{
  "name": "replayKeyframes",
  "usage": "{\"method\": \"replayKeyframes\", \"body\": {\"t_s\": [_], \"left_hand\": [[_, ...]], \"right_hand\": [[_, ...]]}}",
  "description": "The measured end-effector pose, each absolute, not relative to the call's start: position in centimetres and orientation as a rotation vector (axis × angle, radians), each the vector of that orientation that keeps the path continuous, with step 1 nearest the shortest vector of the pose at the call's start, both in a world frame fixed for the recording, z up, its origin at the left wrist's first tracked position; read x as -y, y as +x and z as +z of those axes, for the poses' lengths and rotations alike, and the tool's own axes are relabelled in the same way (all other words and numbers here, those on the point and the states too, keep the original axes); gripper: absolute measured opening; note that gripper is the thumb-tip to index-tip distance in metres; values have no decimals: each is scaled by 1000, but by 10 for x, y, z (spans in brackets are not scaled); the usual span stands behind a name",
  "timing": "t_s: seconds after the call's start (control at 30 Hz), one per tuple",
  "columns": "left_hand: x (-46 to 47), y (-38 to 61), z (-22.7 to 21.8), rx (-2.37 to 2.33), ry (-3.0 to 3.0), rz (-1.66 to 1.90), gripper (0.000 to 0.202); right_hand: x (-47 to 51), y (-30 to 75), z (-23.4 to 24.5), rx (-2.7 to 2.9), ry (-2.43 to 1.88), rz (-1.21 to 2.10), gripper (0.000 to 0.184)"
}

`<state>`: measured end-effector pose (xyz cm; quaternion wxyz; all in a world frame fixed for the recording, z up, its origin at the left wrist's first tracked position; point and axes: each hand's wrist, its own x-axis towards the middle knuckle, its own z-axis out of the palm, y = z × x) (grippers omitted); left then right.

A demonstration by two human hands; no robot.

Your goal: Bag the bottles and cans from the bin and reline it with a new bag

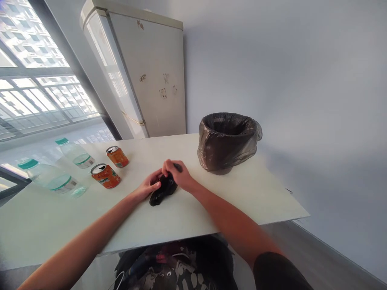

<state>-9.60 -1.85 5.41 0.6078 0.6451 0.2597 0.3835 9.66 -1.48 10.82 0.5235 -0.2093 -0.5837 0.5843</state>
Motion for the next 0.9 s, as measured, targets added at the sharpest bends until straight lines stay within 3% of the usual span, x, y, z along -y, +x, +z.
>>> {"method": "replayKeyframes", "body": {"t_s": [0.1,0.3,0.47,0.57,0.6,0.7,0.8,0.9], "left_hand": [[22,-96,51,-708,1618,818,68],[26,-97,62,-817,1615,743,40],[33,-90,65,-637,1361,639,43],[35,-87,63,-617,1172,741,42],[35,-87,62,-626,1123,796,42],[32,-91,63,-635,1068,853,47],[31,-92,64,-664,1126,772,47],[30,-91,66,-660,1170,704,42]], "right_hand": [[20,97,110,1619,-501,1271,65],[23,90,108,1509,-441,1388,69],[15,89,102,1261,-449,1463,69],[9,92,98,1304,-457,1460,46],[8,92,97,1308,-464,1495,45],[9,88,91,1321,-512,1669,76],[14,81,85,1382,-577,1734,53],[16,77,85,1210,-563,1760,56]]}}
